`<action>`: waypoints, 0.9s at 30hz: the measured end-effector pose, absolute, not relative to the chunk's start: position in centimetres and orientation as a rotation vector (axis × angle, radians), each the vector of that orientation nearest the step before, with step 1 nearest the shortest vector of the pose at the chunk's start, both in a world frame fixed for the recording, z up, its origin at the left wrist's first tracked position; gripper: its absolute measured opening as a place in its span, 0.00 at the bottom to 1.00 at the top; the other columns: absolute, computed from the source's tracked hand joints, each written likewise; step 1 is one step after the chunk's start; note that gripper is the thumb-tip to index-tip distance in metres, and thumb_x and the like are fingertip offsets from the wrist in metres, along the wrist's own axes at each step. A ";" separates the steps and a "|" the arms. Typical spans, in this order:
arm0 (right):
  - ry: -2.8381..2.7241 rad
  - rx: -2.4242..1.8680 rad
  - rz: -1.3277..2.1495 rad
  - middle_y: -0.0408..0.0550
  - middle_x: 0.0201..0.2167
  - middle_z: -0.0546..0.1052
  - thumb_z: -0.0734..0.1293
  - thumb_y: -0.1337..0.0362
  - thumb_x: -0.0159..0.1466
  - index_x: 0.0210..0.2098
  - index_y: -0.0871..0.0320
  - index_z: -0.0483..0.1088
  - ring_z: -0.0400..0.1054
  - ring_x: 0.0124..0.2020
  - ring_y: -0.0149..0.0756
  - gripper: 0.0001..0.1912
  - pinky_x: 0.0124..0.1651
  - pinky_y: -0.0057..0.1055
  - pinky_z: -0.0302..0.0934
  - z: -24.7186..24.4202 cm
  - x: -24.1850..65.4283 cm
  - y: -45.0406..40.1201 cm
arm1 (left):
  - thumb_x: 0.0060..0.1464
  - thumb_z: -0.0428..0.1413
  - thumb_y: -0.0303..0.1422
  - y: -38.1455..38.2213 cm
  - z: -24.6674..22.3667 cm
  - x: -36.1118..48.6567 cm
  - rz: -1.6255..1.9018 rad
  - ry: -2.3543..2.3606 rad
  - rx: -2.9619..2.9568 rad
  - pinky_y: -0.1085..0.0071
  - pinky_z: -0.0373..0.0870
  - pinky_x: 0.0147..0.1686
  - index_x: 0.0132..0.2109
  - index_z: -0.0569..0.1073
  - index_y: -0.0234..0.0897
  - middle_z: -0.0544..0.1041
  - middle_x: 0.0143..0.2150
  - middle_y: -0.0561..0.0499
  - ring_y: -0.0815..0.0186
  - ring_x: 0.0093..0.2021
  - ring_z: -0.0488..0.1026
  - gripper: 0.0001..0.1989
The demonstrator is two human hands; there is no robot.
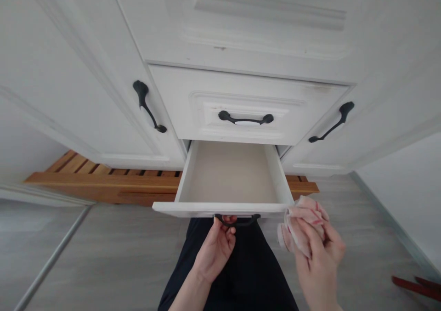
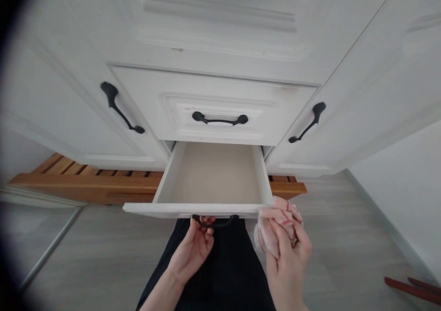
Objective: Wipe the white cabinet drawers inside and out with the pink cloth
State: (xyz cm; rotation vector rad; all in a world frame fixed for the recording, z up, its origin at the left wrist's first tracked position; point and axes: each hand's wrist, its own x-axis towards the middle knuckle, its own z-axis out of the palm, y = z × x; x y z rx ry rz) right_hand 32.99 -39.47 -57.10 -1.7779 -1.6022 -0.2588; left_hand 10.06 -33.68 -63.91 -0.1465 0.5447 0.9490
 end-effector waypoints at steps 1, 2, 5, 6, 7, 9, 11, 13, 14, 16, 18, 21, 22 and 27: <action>-1.596 -1.797 -0.255 0.58 0.63 0.58 0.63 0.66 0.64 0.60 0.44 0.67 0.57 0.65 0.60 0.25 0.60 0.62 0.58 -57.4 32.7 -39.0 | 0.58 0.61 0.39 -33.0 -63.6 10.4 0.963 0.565 -0.149 0.80 0.75 0.36 0.40 0.80 0.36 0.81 0.43 0.49 0.73 0.34 0.77 0.10; -1.596 -1.808 -0.253 0.58 0.64 0.57 0.63 0.66 0.65 0.62 0.43 0.65 0.56 0.65 0.60 0.26 0.60 0.62 0.58 -57.7 32.5 -38.5 | 0.59 0.60 0.39 -32.3 -63.3 10.6 0.975 0.576 -0.146 0.80 0.75 0.36 0.40 0.79 0.36 0.81 0.42 0.50 0.73 0.34 0.77 0.10; -1.642 -1.794 -0.245 0.60 0.65 0.54 0.61 0.64 0.67 0.65 0.49 0.62 0.53 0.66 0.60 0.26 0.60 0.65 0.57 -58.7 31.7 -36.7 | 0.62 0.58 0.37 -30.7 -62.2 11.2 1.014 0.583 -0.121 0.79 0.76 0.38 0.41 0.79 0.35 0.80 0.42 0.50 0.72 0.36 0.78 0.09; -1.670 -1.784 -0.246 0.61 0.66 0.53 0.61 0.64 0.68 0.65 0.51 0.61 0.53 0.67 0.60 0.26 0.60 0.65 0.57 -59.0 31.4 -36.0 | 0.62 0.58 0.35 -30.4 -62.0 11.2 1.027 0.578 -0.120 0.79 0.76 0.40 0.42 0.79 0.34 0.80 0.43 0.49 0.71 0.38 0.79 0.09; -1.693 -1.775 -0.246 0.61 0.66 0.52 0.60 0.64 0.68 0.66 0.51 0.60 0.51 0.68 0.60 0.26 0.61 0.64 0.57 -59.2 31.1 -35.1 | 0.63 0.57 0.34 -30.2 -61.9 11.3 1.035 0.566 -0.126 0.78 0.76 0.43 0.44 0.79 0.34 0.80 0.45 0.48 0.69 0.43 0.79 0.09; -1.725 -1.760 -0.242 0.60 0.68 0.49 0.59 0.65 0.69 0.68 0.49 0.57 0.48 0.70 0.58 0.28 0.63 0.61 0.56 -59.4 30.7 -33.2 | 0.64 0.55 0.34 -30.4 -62.4 11.1 1.026 0.530 -0.163 0.74 0.75 0.50 0.47 0.79 0.35 0.80 0.51 0.46 0.63 0.55 0.76 0.11; -1.728 -1.773 -0.216 0.59 0.69 0.47 0.58 0.65 0.70 0.69 0.47 0.54 0.45 0.71 0.57 0.29 0.64 0.60 0.55 -59.4 30.4 -31.2 | 0.65 0.53 0.38 -31.1 -63.7 10.6 0.979 0.488 -0.200 0.71 0.71 0.56 0.51 0.78 0.36 0.77 0.57 0.44 0.59 0.65 0.69 0.15; -1.711 -1.803 -0.168 0.59 0.70 0.46 0.57 0.63 0.71 0.70 0.46 0.53 0.43 0.72 0.58 0.29 0.64 0.60 0.55 -59.3 30.3 -29.1 | 0.66 0.50 0.40 -32.2 -65.6 9.9 0.909 0.447 -0.204 0.69 0.69 0.58 0.56 0.76 0.37 0.75 0.61 0.43 0.59 0.68 0.64 0.18; -1.694 -1.812 -0.155 0.58 0.70 0.45 0.57 0.62 0.71 0.70 0.47 0.52 0.43 0.72 0.58 0.29 0.64 0.61 0.55 -59.2 30.3 -28.0 | 0.67 0.49 0.41 -32.7 -66.6 9.5 0.872 0.423 -0.195 0.69 0.68 0.58 0.58 0.75 0.37 0.73 0.63 0.42 0.58 0.69 0.62 0.20; -1.657 -1.799 -0.166 0.59 0.71 0.44 0.56 0.61 0.71 0.71 0.48 0.52 0.42 0.72 0.58 0.29 0.64 0.61 0.54 -59.2 30.4 -26.0 | 0.67 0.48 0.43 -33.5 -68.3 8.6 0.824 0.391 -0.179 0.68 0.67 0.57 0.61 0.72 0.38 0.70 0.66 0.42 0.57 0.70 0.60 0.22; -1.626 -1.776 -0.201 0.60 0.72 0.42 0.56 0.61 0.71 0.72 0.51 0.50 0.41 0.72 0.58 0.30 0.65 0.60 0.52 -59.5 30.5 -24.0 | 0.67 0.47 0.43 -34.1 -69.5 7.8 0.821 0.385 -0.169 0.68 0.65 0.58 0.63 0.71 0.39 0.68 0.68 0.43 0.57 0.70 0.60 0.23; -1.582 -1.785 -0.245 0.63 0.72 0.39 0.55 0.65 0.69 0.73 0.56 0.47 0.37 0.73 0.58 0.33 0.67 0.59 0.48 -60.2 30.4 -21.5 | 0.68 0.46 0.43 -34.3 -70.5 7.3 0.838 0.368 -0.150 0.66 0.63 0.60 0.64 0.69 0.42 0.66 0.69 0.45 0.57 0.70 0.60 0.23; -1.568 -1.799 -0.251 0.63 0.72 0.38 0.56 0.66 0.68 0.73 0.56 0.46 0.36 0.73 0.58 0.35 0.68 0.59 0.47 -60.4 30.2 -20.9 | 0.68 0.46 0.43 -34.3 -70.6 7.3 0.837 0.359 -0.143 0.66 0.62 0.60 0.65 0.68 0.43 0.66 0.70 0.45 0.57 0.70 0.60 0.23; -1.616 -1.833 -0.230 0.62 0.71 0.37 0.59 0.70 0.63 0.73 0.56 0.45 0.36 0.72 0.58 0.40 0.68 0.58 0.48 -61.4 27.1 -19.6 | 0.67 0.46 0.43 -34.3 -70.9 7.9 0.814 0.349 -0.130 0.66 0.62 0.58 0.66 0.67 0.41 0.66 0.69 0.43 0.57 0.69 0.61 0.24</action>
